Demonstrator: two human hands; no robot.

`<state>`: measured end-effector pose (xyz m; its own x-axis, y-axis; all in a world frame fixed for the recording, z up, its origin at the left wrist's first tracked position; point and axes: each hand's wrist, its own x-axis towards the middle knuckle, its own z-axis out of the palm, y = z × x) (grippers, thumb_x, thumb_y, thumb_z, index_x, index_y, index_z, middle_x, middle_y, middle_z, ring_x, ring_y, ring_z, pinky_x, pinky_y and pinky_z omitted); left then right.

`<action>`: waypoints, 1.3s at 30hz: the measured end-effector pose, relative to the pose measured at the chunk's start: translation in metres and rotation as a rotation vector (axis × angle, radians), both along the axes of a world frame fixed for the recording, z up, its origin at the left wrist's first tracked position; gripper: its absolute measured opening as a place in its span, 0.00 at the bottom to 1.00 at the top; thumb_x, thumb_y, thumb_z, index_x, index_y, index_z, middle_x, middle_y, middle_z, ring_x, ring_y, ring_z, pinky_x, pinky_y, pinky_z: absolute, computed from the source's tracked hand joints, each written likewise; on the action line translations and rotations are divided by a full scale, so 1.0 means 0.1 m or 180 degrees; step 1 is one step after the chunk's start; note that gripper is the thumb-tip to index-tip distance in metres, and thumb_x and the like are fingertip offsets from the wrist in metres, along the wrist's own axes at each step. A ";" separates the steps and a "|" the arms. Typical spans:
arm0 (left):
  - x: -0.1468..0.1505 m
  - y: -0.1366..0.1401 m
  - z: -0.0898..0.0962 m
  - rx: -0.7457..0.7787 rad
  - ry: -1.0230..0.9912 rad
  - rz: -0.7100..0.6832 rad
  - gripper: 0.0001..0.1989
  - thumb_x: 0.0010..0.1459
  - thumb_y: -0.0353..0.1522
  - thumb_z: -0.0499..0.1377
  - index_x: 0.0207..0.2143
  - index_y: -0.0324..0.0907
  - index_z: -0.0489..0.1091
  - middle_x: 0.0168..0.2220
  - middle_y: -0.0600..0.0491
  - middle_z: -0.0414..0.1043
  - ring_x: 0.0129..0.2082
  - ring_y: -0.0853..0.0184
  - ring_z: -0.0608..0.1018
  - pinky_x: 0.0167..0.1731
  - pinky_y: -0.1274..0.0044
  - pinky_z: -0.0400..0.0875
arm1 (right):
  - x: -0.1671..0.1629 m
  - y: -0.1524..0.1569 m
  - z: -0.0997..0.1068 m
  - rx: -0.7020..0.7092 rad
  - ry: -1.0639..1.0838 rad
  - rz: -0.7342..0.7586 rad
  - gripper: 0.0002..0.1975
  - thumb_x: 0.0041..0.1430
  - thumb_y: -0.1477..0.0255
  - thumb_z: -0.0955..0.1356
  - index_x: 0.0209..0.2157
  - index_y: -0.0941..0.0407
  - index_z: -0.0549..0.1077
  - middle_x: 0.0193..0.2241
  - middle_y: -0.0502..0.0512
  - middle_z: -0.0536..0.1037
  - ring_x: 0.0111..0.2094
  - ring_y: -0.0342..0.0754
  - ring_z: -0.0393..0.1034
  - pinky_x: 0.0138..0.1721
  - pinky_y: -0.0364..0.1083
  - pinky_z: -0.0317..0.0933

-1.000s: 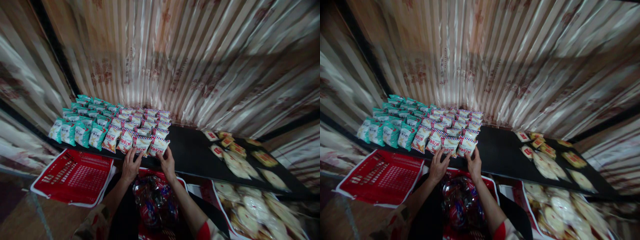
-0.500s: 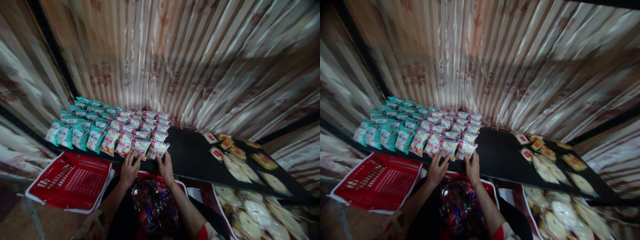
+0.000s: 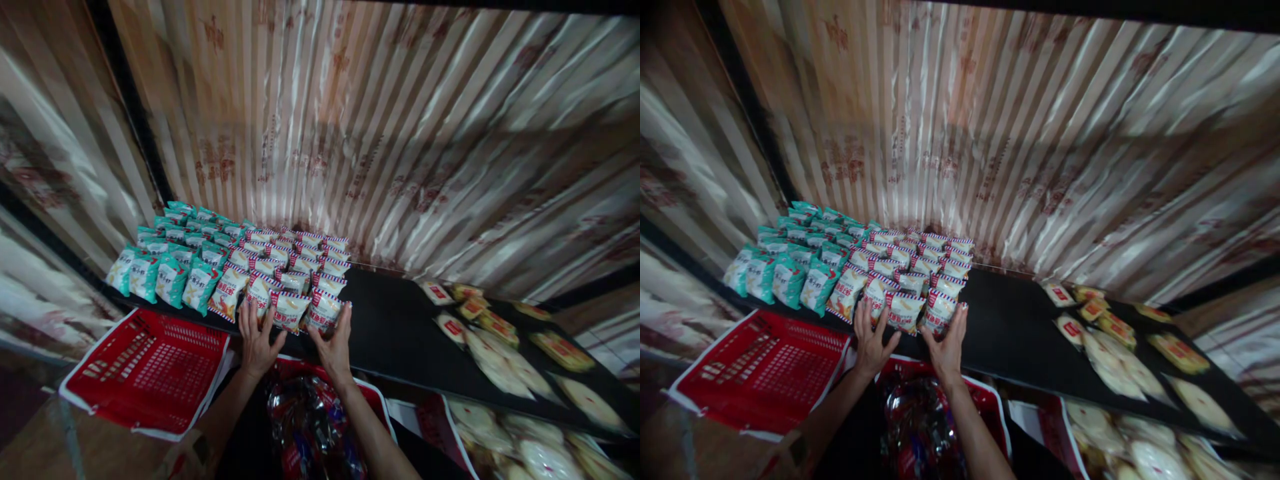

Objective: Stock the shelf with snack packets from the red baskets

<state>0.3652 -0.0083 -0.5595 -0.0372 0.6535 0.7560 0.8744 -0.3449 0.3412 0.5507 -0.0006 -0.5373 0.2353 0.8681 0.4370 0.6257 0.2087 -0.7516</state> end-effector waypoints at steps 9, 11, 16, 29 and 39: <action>0.04 0.16 -0.02 -0.0150 0.0249 0.0073 0.32 0.56 0.36 0.58 0.61 0.46 0.52 0.66 0.44 0.36 0.64 0.45 0.45 0.57 0.51 0.47 | -0.03 0.12 0.00 -0.0222 0.0171 0.0074 0.49 0.52 0.56 0.67 0.64 0.59 0.36 0.65 0.66 0.43 0.65 0.58 0.39 0.60 0.57 0.44; 0.05 0.16 -0.04 -0.0171 0.0265 0.0100 0.32 0.56 0.36 0.58 0.61 0.46 0.52 0.66 0.43 0.36 0.64 0.45 0.45 0.57 0.51 0.47 | -0.02 0.11 0.01 -0.0247 0.0158 0.0078 0.48 0.52 0.56 0.67 0.64 0.59 0.37 0.64 0.67 0.45 0.64 0.58 0.40 0.60 0.57 0.45; 0.03 0.16 -0.07 -0.0050 0.0217 0.0076 0.33 0.56 0.36 0.58 0.62 0.46 0.50 0.67 0.43 0.33 0.64 0.44 0.43 0.57 0.49 0.47 | 0.01 0.09 0.00 -0.0236 0.0082 0.0140 0.49 0.52 0.55 0.66 0.64 0.59 0.35 0.65 0.66 0.43 0.64 0.58 0.40 0.60 0.58 0.45; 0.12 -0.20 -0.02 0.0205 0.0543 -0.0483 0.25 0.55 0.31 0.58 0.56 0.49 0.62 0.64 0.47 0.47 0.63 0.51 0.51 0.57 0.60 0.56 | 0.16 -0.35 -0.16 -0.0063 -0.0373 -0.0080 0.39 0.58 0.56 0.62 0.64 0.54 0.40 0.65 0.63 0.42 0.65 0.58 0.39 0.59 0.61 0.46; 0.18 -0.13 -0.05 -0.0137 0.0894 -0.0642 0.25 0.57 0.29 0.53 0.58 0.47 0.59 0.62 0.48 0.54 0.65 0.52 0.47 0.57 0.58 0.56 | 0.19 -0.33 -0.26 -0.0162 -0.0611 0.0286 0.32 0.61 0.58 0.59 0.63 0.52 0.48 0.64 0.62 0.49 0.63 0.57 0.44 0.57 0.61 0.50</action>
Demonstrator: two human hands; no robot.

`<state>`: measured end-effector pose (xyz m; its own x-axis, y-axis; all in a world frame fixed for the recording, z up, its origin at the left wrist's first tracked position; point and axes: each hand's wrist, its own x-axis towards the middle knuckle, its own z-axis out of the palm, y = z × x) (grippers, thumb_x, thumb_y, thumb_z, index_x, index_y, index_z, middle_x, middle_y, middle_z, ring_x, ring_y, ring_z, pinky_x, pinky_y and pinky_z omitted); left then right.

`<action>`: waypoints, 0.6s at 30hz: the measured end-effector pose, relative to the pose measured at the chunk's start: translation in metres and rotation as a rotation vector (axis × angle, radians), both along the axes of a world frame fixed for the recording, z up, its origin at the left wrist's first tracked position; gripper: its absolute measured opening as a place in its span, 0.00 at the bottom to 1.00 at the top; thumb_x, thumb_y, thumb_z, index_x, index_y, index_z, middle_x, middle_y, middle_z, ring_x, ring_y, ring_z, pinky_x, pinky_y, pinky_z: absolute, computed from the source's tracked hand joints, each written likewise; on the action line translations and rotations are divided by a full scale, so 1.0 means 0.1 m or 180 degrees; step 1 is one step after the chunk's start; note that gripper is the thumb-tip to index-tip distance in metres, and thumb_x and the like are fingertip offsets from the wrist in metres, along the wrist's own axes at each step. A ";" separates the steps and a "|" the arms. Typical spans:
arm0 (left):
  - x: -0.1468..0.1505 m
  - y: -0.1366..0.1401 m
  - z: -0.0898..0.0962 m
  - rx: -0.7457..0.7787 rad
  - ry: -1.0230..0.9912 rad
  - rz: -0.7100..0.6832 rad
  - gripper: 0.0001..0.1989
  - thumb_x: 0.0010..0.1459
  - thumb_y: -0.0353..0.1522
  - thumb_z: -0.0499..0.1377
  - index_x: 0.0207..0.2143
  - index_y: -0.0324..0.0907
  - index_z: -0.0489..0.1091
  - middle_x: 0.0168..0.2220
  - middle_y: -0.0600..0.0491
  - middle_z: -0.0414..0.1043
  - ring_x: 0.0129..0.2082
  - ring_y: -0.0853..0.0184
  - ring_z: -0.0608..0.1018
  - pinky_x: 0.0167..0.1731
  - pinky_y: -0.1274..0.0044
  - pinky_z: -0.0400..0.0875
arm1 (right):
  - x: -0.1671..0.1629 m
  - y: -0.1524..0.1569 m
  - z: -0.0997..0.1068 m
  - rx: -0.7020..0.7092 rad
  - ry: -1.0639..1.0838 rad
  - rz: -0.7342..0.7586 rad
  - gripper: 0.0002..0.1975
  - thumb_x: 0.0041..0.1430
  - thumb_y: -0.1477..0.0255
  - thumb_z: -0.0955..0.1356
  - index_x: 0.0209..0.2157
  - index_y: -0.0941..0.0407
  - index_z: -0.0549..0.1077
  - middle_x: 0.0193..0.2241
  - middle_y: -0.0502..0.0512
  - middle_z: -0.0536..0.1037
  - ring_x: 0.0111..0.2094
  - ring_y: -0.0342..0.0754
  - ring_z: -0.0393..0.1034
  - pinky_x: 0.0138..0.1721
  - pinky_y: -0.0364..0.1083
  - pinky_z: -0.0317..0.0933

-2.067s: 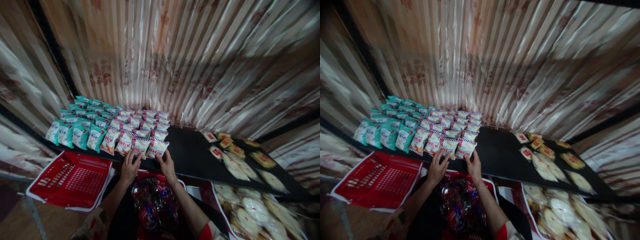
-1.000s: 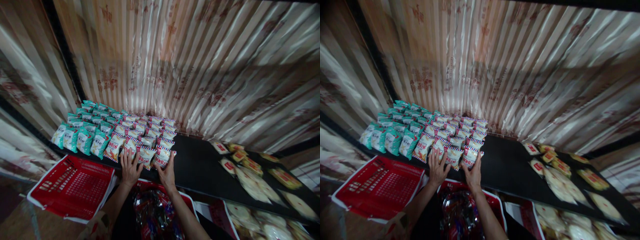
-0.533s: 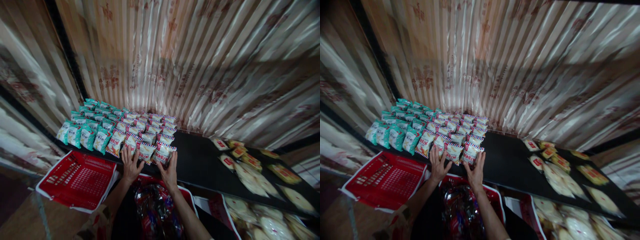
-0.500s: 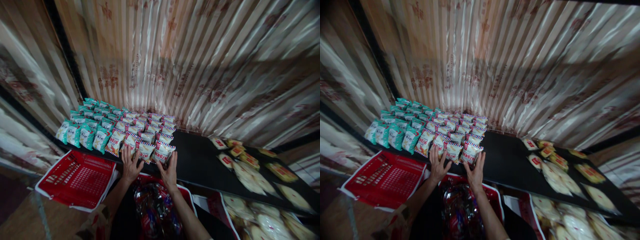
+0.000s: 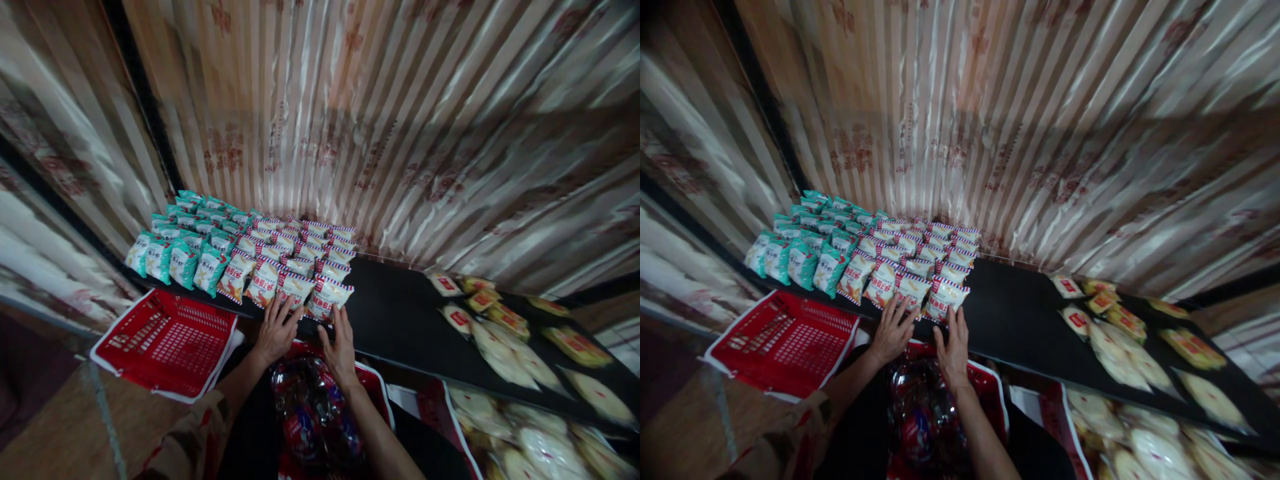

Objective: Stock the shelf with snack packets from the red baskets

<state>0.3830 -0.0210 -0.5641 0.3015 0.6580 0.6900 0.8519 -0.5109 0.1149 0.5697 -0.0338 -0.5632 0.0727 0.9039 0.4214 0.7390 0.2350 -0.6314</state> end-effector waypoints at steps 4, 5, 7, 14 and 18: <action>-0.05 -0.02 0.01 0.0169 -0.0297 0.0159 0.27 0.56 0.29 0.54 0.59 0.48 0.57 0.65 0.47 0.46 0.64 0.50 0.49 0.57 0.55 0.55 | -0.01 -0.03 0.01 0.0046 0.0020 -0.0017 0.32 0.60 0.58 0.60 0.63 0.51 0.48 0.65 0.61 0.45 0.64 0.58 0.43 0.57 0.62 0.50; -0.06 -0.02 0.01 0.0165 -0.0411 0.0282 0.27 0.56 0.29 0.54 0.59 0.48 0.56 0.65 0.46 0.43 0.64 0.50 0.49 0.56 0.54 0.54 | -0.02 -0.03 0.02 0.0065 0.0006 -0.0020 0.32 0.60 0.59 0.60 0.63 0.51 0.48 0.65 0.60 0.44 0.64 0.59 0.42 0.57 0.63 0.49; -0.07 0.00 0.01 0.0082 -0.0598 0.0489 0.29 0.56 0.28 0.54 0.60 0.48 0.54 0.66 0.46 0.39 0.64 0.49 0.48 0.56 0.53 0.54 | -0.04 -0.03 0.03 0.0077 -0.0048 0.0005 0.30 0.61 0.60 0.60 0.63 0.50 0.48 0.65 0.58 0.43 0.64 0.58 0.41 0.57 0.63 0.49; -0.04 0.04 0.01 0.0030 -0.0661 0.0541 0.26 0.57 0.28 0.53 0.58 0.49 0.58 0.66 0.46 0.39 0.64 0.49 0.48 0.57 0.53 0.51 | -0.05 -0.01 0.06 0.0046 -0.0124 0.0055 0.30 0.61 0.60 0.60 0.63 0.49 0.49 0.65 0.58 0.42 0.64 0.58 0.40 0.57 0.63 0.49; -0.14 0.08 0.05 0.0225 -0.0833 0.0647 0.24 0.59 0.27 0.50 0.58 0.43 0.58 0.64 0.42 0.46 0.64 0.52 0.49 0.57 0.55 0.52 | -0.01 -0.02 0.05 0.0061 -0.0111 0.0064 0.29 0.61 0.60 0.60 0.62 0.48 0.50 0.65 0.57 0.42 0.64 0.59 0.40 0.57 0.63 0.50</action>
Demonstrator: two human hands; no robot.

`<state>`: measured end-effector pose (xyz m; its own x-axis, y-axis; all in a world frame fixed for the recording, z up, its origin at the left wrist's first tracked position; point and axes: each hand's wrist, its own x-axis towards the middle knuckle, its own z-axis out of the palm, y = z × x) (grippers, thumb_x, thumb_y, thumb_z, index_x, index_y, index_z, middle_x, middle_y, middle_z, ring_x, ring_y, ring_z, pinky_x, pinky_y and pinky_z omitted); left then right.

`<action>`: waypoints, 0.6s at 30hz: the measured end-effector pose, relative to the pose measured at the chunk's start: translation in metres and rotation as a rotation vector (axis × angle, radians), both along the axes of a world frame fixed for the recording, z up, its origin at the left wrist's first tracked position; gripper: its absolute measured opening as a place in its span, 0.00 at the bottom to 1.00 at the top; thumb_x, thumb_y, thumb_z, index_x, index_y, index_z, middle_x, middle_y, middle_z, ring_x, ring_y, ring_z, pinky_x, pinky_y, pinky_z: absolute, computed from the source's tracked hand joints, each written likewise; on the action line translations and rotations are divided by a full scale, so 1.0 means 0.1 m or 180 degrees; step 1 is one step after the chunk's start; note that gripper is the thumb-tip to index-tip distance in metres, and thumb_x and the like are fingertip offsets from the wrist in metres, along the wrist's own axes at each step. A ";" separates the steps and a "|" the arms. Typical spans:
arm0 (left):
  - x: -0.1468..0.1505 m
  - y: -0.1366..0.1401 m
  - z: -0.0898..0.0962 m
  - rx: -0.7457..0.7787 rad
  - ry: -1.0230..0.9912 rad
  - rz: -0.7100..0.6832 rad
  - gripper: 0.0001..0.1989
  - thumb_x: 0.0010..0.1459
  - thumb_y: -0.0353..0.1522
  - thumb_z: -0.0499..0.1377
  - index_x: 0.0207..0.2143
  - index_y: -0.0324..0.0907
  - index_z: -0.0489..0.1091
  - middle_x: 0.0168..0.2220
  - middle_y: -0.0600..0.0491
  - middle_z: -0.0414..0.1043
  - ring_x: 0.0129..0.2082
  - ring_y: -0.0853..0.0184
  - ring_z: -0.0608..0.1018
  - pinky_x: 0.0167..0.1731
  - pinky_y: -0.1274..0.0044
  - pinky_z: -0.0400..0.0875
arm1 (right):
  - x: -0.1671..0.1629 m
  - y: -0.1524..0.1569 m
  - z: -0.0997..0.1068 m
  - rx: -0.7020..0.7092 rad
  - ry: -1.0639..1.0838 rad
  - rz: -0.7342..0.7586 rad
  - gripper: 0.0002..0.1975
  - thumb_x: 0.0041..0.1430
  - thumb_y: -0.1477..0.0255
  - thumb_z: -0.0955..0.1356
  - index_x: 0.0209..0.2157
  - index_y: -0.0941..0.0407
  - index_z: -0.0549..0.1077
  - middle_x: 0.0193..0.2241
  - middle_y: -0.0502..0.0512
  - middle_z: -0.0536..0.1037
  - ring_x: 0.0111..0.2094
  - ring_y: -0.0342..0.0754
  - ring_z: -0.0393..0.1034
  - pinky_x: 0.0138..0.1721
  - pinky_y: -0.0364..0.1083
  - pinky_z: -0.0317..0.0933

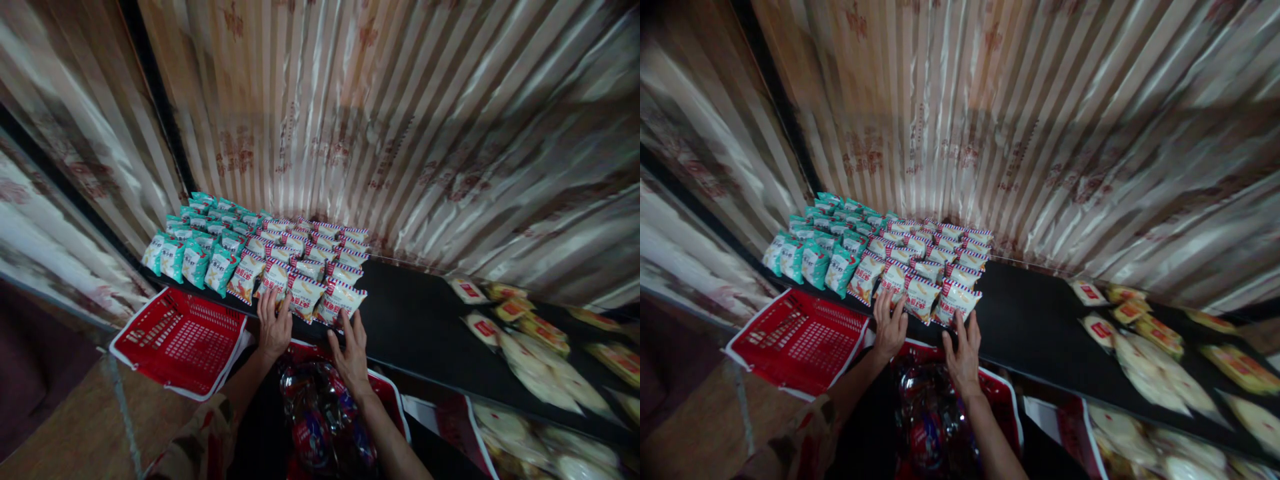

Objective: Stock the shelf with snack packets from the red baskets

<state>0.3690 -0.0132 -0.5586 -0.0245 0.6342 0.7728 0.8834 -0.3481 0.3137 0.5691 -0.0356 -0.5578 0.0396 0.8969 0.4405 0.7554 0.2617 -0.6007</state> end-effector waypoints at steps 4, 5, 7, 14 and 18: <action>-0.24 0.15 0.16 0.0013 -0.0054 0.0057 0.23 0.60 0.26 0.47 0.58 0.42 0.58 0.63 0.43 0.50 0.64 0.54 0.48 0.58 0.56 0.53 | 0.00 0.01 -0.02 -0.0012 0.0025 0.0041 0.30 0.61 0.59 0.59 0.63 0.48 0.49 0.65 0.57 0.43 0.64 0.60 0.41 0.56 0.63 0.51; -0.29 0.19 0.22 -0.0002 -0.0008 0.0018 0.24 0.60 0.25 0.47 0.58 0.42 0.58 0.63 0.45 0.51 0.65 0.55 0.47 0.58 0.57 0.53 | 0.00 0.02 -0.03 -0.0012 0.0034 0.0042 0.30 0.61 0.59 0.59 0.63 0.48 0.49 0.65 0.58 0.44 0.63 0.60 0.42 0.56 0.63 0.51; -0.37 0.28 0.33 -0.0074 0.0167 -0.0135 0.25 0.59 0.25 0.47 0.59 0.44 0.58 0.63 0.47 0.51 0.65 0.56 0.46 0.58 0.58 0.53 | -0.03 0.02 -0.04 0.0008 0.0055 0.0006 0.30 0.61 0.59 0.59 0.63 0.48 0.48 0.65 0.58 0.44 0.63 0.60 0.42 0.56 0.64 0.51; -0.42 0.44 0.42 -0.0230 0.0482 -0.0500 0.25 0.59 0.29 0.47 0.60 0.41 0.55 0.59 0.48 0.60 0.64 0.57 0.50 0.59 0.59 0.52 | -0.05 0.04 -0.06 0.0069 0.0036 -0.0007 0.31 0.61 0.59 0.59 0.63 0.51 0.49 0.63 0.61 0.48 0.63 0.59 0.43 0.56 0.63 0.51; -0.40 0.47 0.29 -0.0136 0.0342 -0.0392 0.24 0.60 0.28 0.46 0.59 0.38 0.55 0.57 0.45 0.63 0.63 0.59 0.52 0.57 0.62 0.54 | -0.04 0.05 -0.09 0.0027 -0.0025 -0.0014 0.31 0.61 0.59 0.59 0.63 0.51 0.48 0.63 0.62 0.50 0.63 0.59 0.43 0.56 0.62 0.51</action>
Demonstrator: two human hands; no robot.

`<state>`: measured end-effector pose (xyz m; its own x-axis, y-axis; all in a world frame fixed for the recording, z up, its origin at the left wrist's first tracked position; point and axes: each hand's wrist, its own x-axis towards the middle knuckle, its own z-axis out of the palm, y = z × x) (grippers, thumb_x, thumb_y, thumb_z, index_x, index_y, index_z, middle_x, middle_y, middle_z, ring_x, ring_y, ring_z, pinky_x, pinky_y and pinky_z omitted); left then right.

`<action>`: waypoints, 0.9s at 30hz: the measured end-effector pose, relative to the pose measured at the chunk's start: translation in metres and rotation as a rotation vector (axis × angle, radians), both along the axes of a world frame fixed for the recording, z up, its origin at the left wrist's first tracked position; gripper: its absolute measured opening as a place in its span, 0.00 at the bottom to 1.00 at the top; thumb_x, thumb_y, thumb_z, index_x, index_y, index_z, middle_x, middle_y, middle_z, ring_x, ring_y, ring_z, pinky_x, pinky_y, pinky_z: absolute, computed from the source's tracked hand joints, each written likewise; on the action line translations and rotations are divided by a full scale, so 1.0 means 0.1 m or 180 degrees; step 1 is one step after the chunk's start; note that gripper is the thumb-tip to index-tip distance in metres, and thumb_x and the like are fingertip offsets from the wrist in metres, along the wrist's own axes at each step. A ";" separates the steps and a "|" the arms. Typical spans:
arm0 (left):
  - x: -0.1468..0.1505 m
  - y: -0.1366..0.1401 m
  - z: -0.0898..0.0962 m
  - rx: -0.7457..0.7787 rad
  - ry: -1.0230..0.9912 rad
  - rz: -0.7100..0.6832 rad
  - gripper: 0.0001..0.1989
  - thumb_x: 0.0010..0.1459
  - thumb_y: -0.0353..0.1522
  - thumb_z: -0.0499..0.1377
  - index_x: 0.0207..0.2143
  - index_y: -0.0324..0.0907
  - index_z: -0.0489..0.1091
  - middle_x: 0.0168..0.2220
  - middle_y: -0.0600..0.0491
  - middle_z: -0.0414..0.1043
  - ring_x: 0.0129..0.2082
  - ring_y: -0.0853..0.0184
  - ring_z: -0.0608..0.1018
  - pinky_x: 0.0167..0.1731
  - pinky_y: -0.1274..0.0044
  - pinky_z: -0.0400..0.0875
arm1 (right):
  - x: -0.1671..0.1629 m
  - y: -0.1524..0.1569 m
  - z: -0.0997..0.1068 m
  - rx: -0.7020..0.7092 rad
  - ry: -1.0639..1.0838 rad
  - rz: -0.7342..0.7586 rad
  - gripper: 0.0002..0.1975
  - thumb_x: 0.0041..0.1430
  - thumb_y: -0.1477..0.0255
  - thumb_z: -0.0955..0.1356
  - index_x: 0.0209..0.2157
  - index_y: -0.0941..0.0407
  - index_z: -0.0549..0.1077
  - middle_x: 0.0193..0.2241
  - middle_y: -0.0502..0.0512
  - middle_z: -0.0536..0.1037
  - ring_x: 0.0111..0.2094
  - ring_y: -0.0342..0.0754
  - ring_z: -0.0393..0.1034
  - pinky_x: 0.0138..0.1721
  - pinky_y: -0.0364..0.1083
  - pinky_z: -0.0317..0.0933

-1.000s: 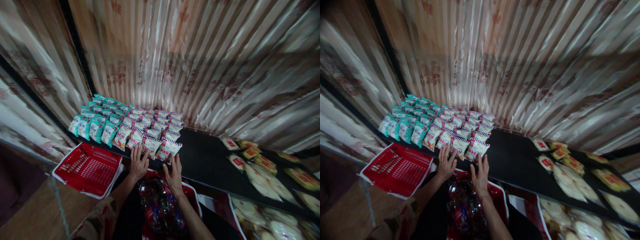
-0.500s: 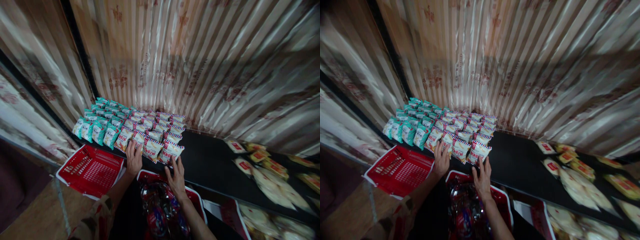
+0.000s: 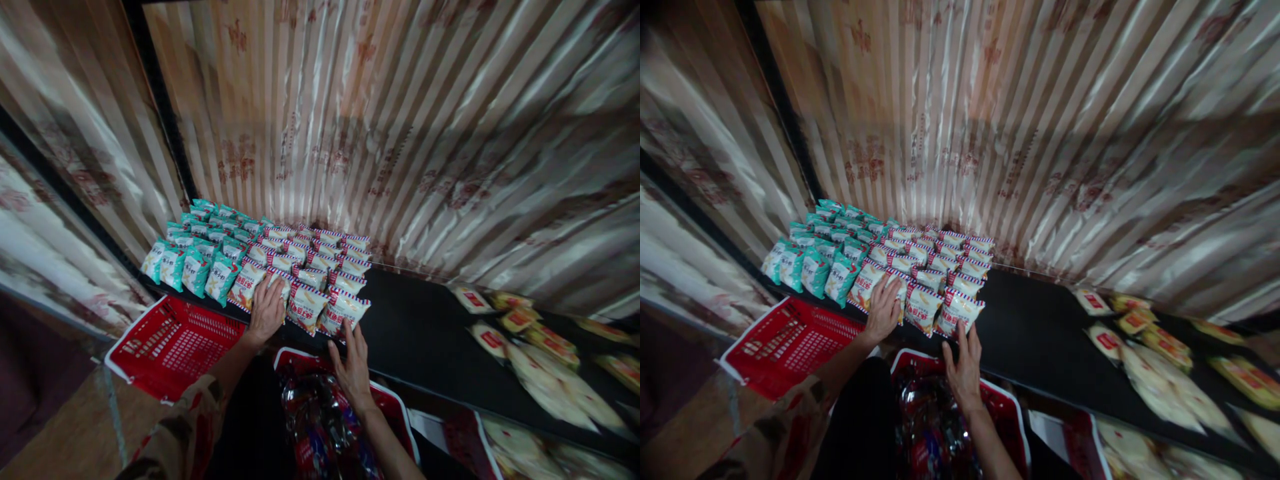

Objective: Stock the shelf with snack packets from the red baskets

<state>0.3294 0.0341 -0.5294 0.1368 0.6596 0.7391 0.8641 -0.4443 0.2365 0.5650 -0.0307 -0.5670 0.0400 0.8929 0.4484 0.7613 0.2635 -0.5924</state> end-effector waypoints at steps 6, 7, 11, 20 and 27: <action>0.02 0.04 -0.12 0.0059 0.0023 0.0108 0.23 0.61 0.27 0.46 0.59 0.36 0.55 0.57 0.44 0.63 0.64 0.58 0.50 0.58 0.62 0.53 | 0.00 0.01 -0.02 -0.0017 -0.0032 0.0010 0.31 0.61 0.60 0.60 0.63 0.51 0.47 0.62 0.62 0.51 0.63 0.59 0.44 0.55 0.62 0.51; 0.02 0.05 -0.13 0.0063 0.0046 0.0117 0.23 0.61 0.27 0.46 0.59 0.36 0.55 0.57 0.43 0.62 0.64 0.58 0.49 0.58 0.62 0.52 | -0.01 0.01 -0.01 -0.0014 -0.0038 0.0013 0.31 0.61 0.60 0.59 0.63 0.51 0.47 0.62 0.62 0.51 0.63 0.59 0.44 0.55 0.62 0.51; 0.01 0.06 -0.19 0.0047 0.0093 0.0178 0.23 0.62 0.28 0.45 0.60 0.37 0.54 0.57 0.43 0.62 0.64 0.56 0.50 0.57 0.61 0.54 | -0.01 0.00 0.00 -0.0022 -0.0069 -0.0011 0.31 0.62 0.60 0.59 0.63 0.51 0.47 0.62 0.62 0.52 0.62 0.58 0.45 0.55 0.61 0.52; 0.04 0.07 -0.23 0.0201 0.0059 0.0455 0.23 0.62 0.28 0.46 0.59 0.37 0.55 0.57 0.40 0.61 0.63 0.57 0.54 0.56 0.63 0.57 | 0.00 0.01 -0.04 0.0006 -0.0161 -0.0005 0.31 0.62 0.61 0.59 0.64 0.51 0.46 0.62 0.63 0.53 0.62 0.58 0.46 0.55 0.60 0.52; 0.04 0.01 -0.19 0.0211 0.0064 0.0478 0.25 0.62 0.30 0.45 0.61 0.34 0.49 0.61 0.38 0.54 0.64 0.56 0.49 0.58 0.59 0.52 | -0.03 0.00 0.05 0.0040 -0.0173 -0.0088 0.31 0.62 0.60 0.59 0.64 0.48 0.45 0.65 0.60 0.44 0.63 0.61 0.43 0.55 0.62 0.51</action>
